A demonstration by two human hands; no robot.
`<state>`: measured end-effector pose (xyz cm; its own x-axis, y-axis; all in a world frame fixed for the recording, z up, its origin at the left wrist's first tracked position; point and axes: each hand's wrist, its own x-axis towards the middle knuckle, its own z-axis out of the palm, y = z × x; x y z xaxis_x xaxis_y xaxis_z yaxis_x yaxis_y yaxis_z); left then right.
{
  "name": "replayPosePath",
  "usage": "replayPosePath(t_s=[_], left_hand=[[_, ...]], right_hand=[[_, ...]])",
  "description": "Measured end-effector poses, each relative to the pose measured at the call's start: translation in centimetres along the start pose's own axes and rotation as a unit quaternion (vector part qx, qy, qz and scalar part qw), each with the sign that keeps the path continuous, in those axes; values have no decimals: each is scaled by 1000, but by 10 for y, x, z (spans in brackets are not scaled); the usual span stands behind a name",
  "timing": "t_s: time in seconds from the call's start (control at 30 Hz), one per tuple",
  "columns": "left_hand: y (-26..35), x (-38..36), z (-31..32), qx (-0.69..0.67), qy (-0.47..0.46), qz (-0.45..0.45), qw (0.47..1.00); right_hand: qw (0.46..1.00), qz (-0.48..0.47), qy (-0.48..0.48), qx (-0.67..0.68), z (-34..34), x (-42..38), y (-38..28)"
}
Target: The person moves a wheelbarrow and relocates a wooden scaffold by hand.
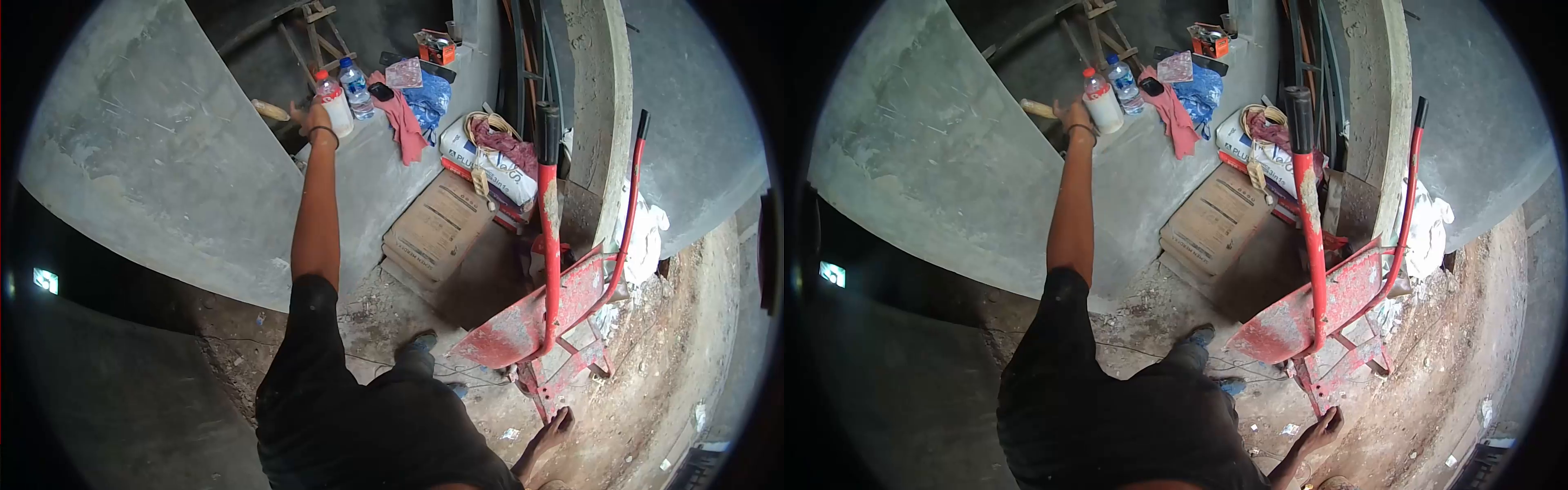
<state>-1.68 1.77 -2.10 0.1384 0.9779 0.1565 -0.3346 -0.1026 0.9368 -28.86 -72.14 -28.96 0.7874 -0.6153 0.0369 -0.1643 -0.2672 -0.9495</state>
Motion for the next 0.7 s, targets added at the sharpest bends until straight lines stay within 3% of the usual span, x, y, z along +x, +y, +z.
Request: replayPosePath(t_s=[0.03,0.1,0.2,0.3,0.37,0.5,0.57,0.6,0.7], left_hand=[[-12,3,-21,32,43,-60,997],[-19,49,-38,84,47,-60,994],[-51,135,-51,122,-61,3,991],[-52,163,-40,289,-9,14,957],[-39,151,-37,419,39,36,907],[-68,166,-43,425,113,139,887],[-46,120,-41,373,96,260,886],[-52,131,-43,395,98,361,839],[38,11,-53,346,-43,391,852]], right_hand=[[999,26,-9,16,8,-3,1],[997,45,-31,53,38,-16,-3],[991,27,-114,66,93,-32,-37],[985,-17,-155,75,137,-46,-79],[980,-17,-183,80,149,-50,-99],[984,5,-177,32,146,-65,-96],[982,23,-184,36,144,-71,-107],[980,27,-190,54,143,-72,-112],[976,25,-201,77,135,-74,-148]])
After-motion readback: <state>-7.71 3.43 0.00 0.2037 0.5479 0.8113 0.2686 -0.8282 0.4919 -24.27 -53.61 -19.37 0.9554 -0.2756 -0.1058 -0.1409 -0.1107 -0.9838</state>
